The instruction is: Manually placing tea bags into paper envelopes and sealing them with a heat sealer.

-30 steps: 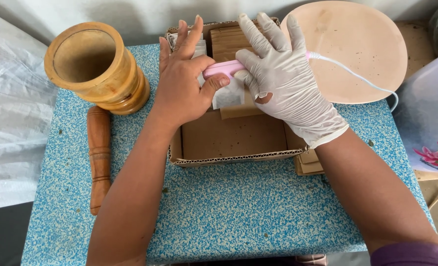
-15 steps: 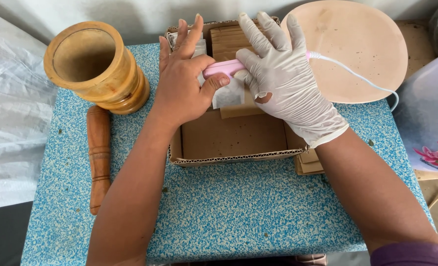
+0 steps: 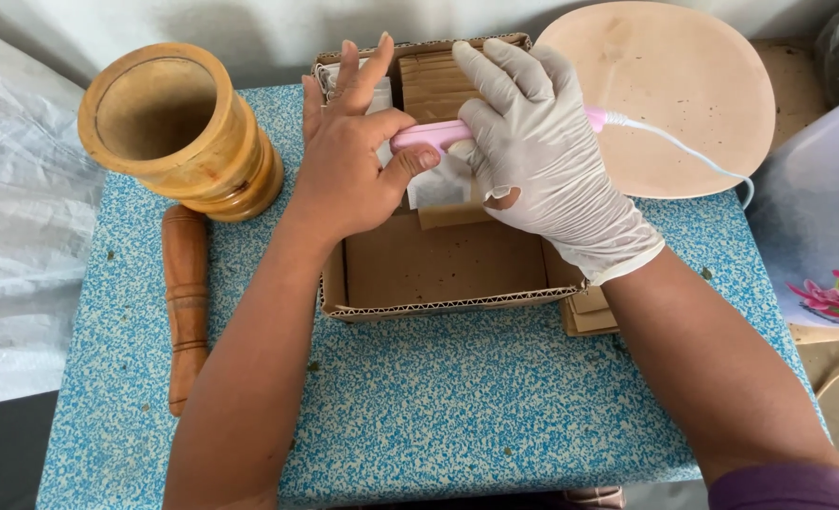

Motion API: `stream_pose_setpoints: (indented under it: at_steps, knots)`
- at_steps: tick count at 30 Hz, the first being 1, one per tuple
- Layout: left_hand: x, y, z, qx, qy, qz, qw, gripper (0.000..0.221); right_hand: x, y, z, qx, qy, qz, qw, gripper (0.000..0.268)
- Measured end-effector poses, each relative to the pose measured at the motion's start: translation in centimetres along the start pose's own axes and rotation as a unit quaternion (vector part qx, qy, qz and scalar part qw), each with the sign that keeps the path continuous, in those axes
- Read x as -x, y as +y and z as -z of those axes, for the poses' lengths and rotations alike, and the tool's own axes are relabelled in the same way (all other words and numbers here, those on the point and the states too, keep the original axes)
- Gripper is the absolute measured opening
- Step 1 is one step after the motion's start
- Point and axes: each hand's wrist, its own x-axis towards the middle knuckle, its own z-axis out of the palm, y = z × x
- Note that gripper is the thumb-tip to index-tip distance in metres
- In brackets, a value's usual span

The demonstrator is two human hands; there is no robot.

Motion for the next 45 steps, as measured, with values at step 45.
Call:
stream_pose_setpoints:
  at_steps: [45]
  knots:
    - [0.1,1.4,0.9,0.017,-0.047,0.032,0.998,0.059,0.7,0.5,0.7,-0.041,0.037,-0.014,0.998,0.049]
